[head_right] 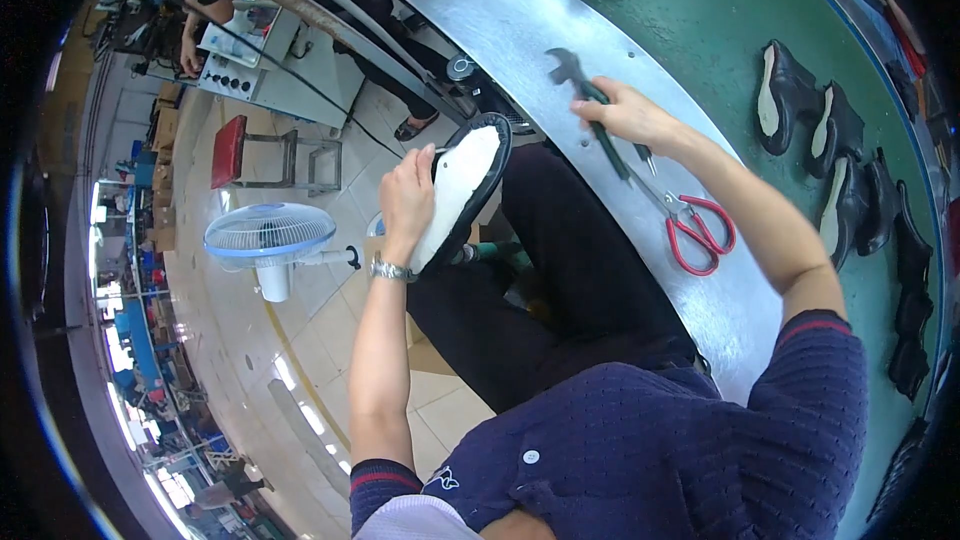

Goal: Trimming excess material and checking the lining of shoes during the manufacturing process.

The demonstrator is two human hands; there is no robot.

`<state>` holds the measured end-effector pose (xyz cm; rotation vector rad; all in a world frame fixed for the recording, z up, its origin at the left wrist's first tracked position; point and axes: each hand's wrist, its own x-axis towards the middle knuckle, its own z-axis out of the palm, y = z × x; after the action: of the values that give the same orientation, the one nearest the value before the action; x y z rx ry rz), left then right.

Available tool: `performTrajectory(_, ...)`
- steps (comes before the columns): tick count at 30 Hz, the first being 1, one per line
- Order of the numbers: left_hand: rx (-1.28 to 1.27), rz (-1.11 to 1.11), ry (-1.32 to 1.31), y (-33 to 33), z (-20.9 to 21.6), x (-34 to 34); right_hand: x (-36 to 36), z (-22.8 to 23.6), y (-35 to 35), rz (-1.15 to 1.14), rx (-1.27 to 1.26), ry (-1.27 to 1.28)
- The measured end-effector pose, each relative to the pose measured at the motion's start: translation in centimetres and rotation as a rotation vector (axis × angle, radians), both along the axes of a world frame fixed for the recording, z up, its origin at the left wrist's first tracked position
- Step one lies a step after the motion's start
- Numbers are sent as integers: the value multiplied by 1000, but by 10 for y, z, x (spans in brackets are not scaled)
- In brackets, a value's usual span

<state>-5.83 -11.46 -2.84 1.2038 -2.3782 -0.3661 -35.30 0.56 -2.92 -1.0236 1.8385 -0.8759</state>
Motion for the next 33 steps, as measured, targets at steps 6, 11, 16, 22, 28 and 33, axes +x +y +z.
performTrajectory(6, 521, 116, 161, -9, 14, 12, 53, 78, -31, 676, 257, -267)
performTrajectory(11, 123, -26, -51, 69, 7, 13, 87, 92, -76, 964, 534, -31)
performTrajectory(16, -15, 48, 68, 95, 2, 2, 94, 76, -15, 782, 141, 207)
performTrajectory(22, -133, 2, 93, 104, -11, 10, 92, 70, 4, 798, -148, 521)
performTrajectory(28, -389, 1, -123, 98, -23, 12, 118, 94, -28, 550, -219, 473)
performTrajectory(33, -371, 35, -57, 99, -29, 11, 114, 94, -41, 919, 65, 725)
